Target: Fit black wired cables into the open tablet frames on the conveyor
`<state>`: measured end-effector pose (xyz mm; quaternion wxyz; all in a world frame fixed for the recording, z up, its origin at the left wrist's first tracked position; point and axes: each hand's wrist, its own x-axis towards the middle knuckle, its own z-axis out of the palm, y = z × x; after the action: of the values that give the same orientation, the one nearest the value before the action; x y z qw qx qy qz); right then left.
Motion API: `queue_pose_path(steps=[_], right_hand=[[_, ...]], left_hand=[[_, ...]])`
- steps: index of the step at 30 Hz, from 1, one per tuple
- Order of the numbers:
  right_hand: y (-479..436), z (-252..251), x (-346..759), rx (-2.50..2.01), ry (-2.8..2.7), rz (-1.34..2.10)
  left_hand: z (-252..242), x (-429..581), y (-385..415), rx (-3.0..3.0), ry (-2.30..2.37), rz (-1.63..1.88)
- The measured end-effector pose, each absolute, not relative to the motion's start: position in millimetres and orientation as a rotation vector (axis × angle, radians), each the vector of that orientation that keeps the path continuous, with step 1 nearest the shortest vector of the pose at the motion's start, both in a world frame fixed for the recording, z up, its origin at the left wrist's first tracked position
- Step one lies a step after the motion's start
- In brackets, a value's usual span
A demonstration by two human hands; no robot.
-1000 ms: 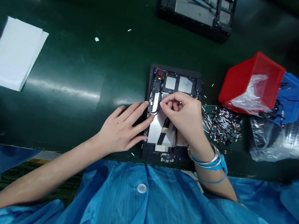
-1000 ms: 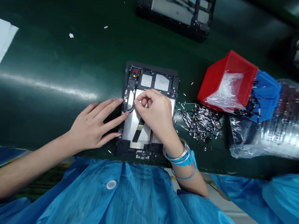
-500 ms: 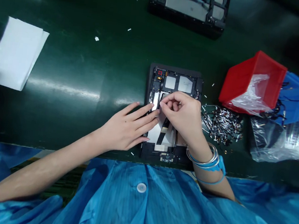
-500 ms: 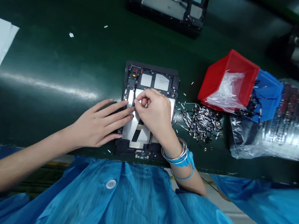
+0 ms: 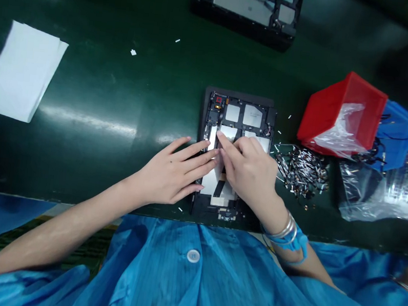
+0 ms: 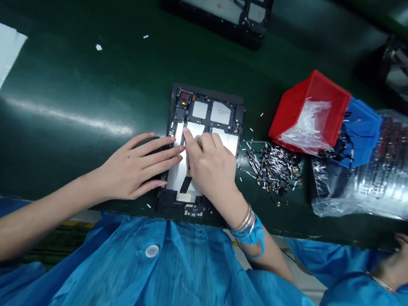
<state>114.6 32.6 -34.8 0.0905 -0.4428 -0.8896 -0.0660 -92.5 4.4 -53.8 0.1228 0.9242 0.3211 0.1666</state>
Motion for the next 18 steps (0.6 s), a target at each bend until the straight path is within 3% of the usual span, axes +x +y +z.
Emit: queue_pose_path(steps=[5, 10, 13, 18], right_hand=[[33, -20, 128, -1.478, -2.44, -0.063], [-4, -14, 169, -2.052, -2.061, -0.027], [-17, -17, 180, -2.179, -2.09, 0.349], [-2, -16, 172, -1.897, -1.9, 0.85]], left_hand=[[-46, -94, -5, 2.545, 1.004, 0.624], [-48, -82, -52, 2.111, 1.537, 0.828], [-52, -68, -77, 1.94, 1.526, 0.8], [-31, -69, -64, 1.238, 1.354, 1.003]])
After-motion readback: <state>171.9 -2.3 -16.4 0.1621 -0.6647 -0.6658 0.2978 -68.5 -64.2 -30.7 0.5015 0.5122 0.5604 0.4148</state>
